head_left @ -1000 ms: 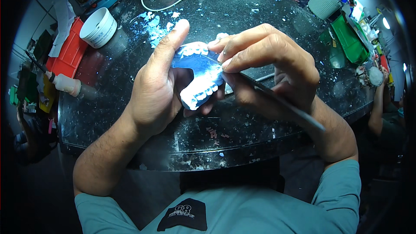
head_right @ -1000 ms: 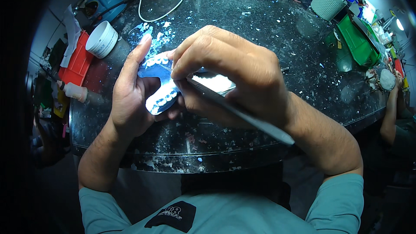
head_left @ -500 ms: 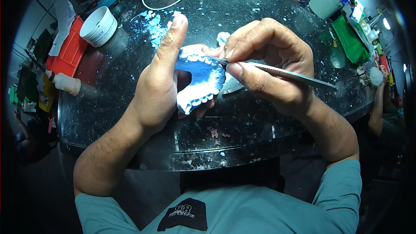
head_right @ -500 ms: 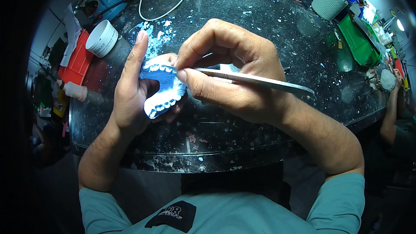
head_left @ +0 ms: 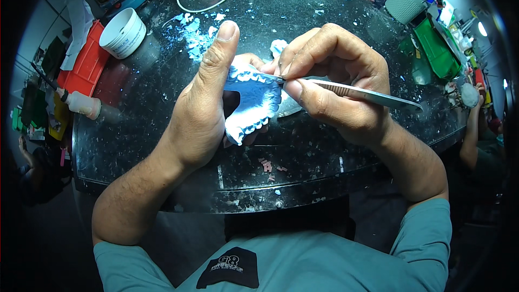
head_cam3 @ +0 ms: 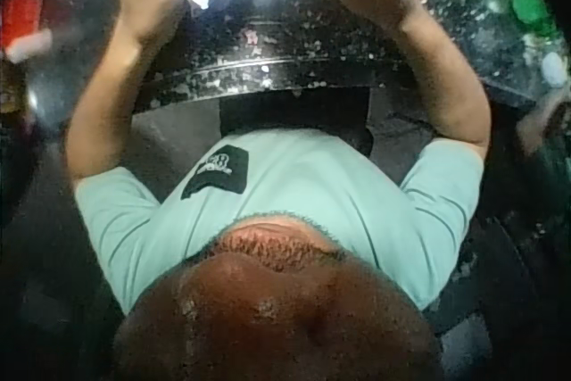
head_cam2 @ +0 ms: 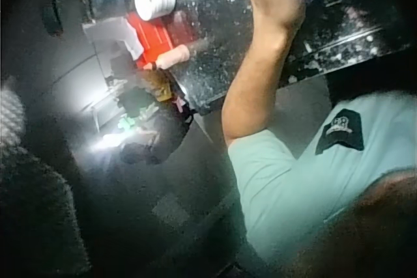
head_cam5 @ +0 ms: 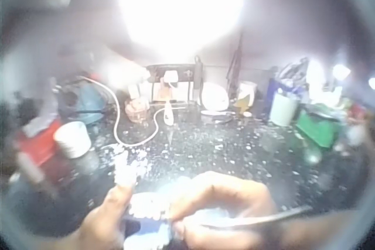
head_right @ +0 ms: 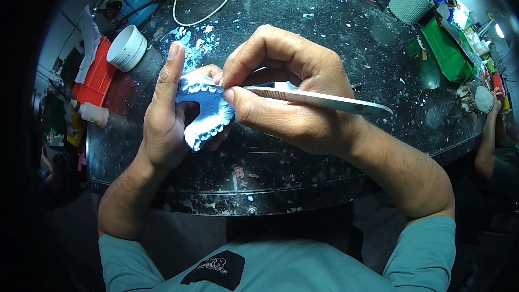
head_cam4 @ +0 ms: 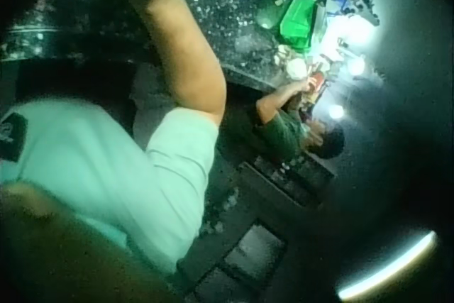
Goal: Detailed carving and refining of a dental prosthesis model using handheld tools.
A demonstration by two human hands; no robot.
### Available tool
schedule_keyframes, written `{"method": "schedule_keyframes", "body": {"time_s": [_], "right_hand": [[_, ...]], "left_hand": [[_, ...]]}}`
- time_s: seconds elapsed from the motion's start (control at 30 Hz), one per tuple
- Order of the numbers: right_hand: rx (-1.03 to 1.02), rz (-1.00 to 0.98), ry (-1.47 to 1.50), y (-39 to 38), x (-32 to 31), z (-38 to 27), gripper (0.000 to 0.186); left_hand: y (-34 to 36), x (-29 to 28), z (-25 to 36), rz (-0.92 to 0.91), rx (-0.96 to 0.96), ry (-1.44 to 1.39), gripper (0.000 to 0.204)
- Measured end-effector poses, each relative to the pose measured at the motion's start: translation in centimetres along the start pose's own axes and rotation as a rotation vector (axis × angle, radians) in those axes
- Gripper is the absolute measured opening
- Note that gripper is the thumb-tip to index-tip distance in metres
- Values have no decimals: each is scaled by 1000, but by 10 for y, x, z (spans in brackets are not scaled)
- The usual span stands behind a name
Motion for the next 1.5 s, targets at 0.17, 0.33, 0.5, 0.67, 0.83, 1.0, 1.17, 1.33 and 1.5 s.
{"method": "schedule_keyframes", "body": {"time_s": [0.17, 0.33, 0.5, 0.67, 0.83, 1.0, 1.17, 1.33, 1.5], "right_hand": [[100, 25, 64, -1, 2, 1, 14], [97, -12, 76, -1, 1, 5, 14], [93, -9, 76, -2, 3, 3, 14], [-184, 27, 14, 0, -6, -1, 15], [-393, -41, -211, 3, -5, -9, 23], [-482, -64, -456, 3, 3, -10, 26], [-556, -58, -505, 4, 0, -11, 24], [-610, -123, -509, 5, 1, -10, 24], [-607, -110, -494, 4, 1, -11, 24]], "left_hand": [[3, -4, -3, -28, 66, 16, 72], [4, -6, -6, -20, 88, 94, 70], [6, -5, -3, -77, 93, -13, 70], [2, 0, 4, -282, -3, -80, 60], [7, -7, -8, -121, 435, 239, 41], [10, -15, -7, -108, 592, 369, 45], [9, -13, -8, -116, 564, 280, 46], [7, -10, -5, -60, 545, 203, 45], [7, -10, -4, -96, 528, 256, 41]]}}
Point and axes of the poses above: each hand's wrist, its own y-axis towards the middle knuckle, its own x-axis out of the palm, z = x × y, the point moved 3 cm from there along y, towards the middle knuckle, and after that the axes turned 6 degrees about y, right-handed, at the moved point
